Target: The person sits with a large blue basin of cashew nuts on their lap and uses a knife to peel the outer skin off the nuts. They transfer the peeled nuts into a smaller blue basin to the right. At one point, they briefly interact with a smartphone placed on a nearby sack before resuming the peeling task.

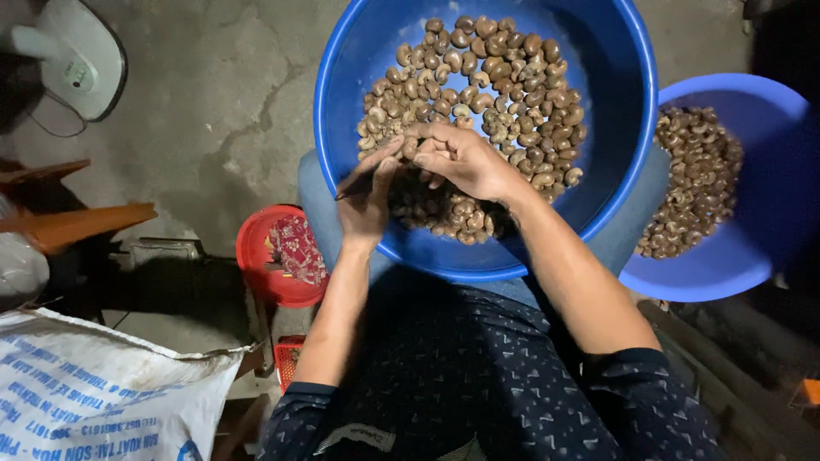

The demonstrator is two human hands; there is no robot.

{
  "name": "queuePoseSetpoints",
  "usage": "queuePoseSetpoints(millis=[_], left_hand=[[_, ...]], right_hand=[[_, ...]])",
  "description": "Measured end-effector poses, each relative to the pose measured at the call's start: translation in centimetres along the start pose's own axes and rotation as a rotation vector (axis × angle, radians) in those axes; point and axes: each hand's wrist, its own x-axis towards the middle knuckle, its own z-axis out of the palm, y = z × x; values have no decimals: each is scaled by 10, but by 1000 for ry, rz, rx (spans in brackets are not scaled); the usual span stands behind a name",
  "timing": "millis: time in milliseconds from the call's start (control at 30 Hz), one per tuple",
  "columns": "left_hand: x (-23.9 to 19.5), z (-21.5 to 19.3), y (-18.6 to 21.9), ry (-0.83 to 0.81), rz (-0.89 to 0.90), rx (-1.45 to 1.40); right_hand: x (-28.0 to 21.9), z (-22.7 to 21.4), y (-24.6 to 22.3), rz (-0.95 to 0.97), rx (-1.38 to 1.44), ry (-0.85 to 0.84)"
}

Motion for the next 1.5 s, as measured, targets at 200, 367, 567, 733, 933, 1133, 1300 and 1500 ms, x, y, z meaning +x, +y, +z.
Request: queuePoseSetpoints(millis=[200, 367, 567, 733, 933, 1133, 1300, 1500], left_hand=[[-1, 5, 3, 29, 76, -77], [1, 3, 8, 24, 57, -59], [2, 2, 9, 43, -39, -42], [2, 6, -1, -1, 75, -58], [1, 3, -3, 47, 36, -24], [3, 1, 3, 117, 24, -53], [2, 2, 15, 76, 28, -36], [-2, 9, -1, 92, -71, 67]], right_hand=[[-3, 0, -15, -72, -52, -8], [1, -7, 7, -102, -106, 18], [-1, 2, -11, -144, -261, 39], [1, -7, 13, -109, -308, 59], [-3, -1, -2, -117, -324, 59], [-3, 3, -5, -114, -213, 28], [2, 4, 7, -136, -28, 17], [8, 0, 38, -208, -504, 180]])
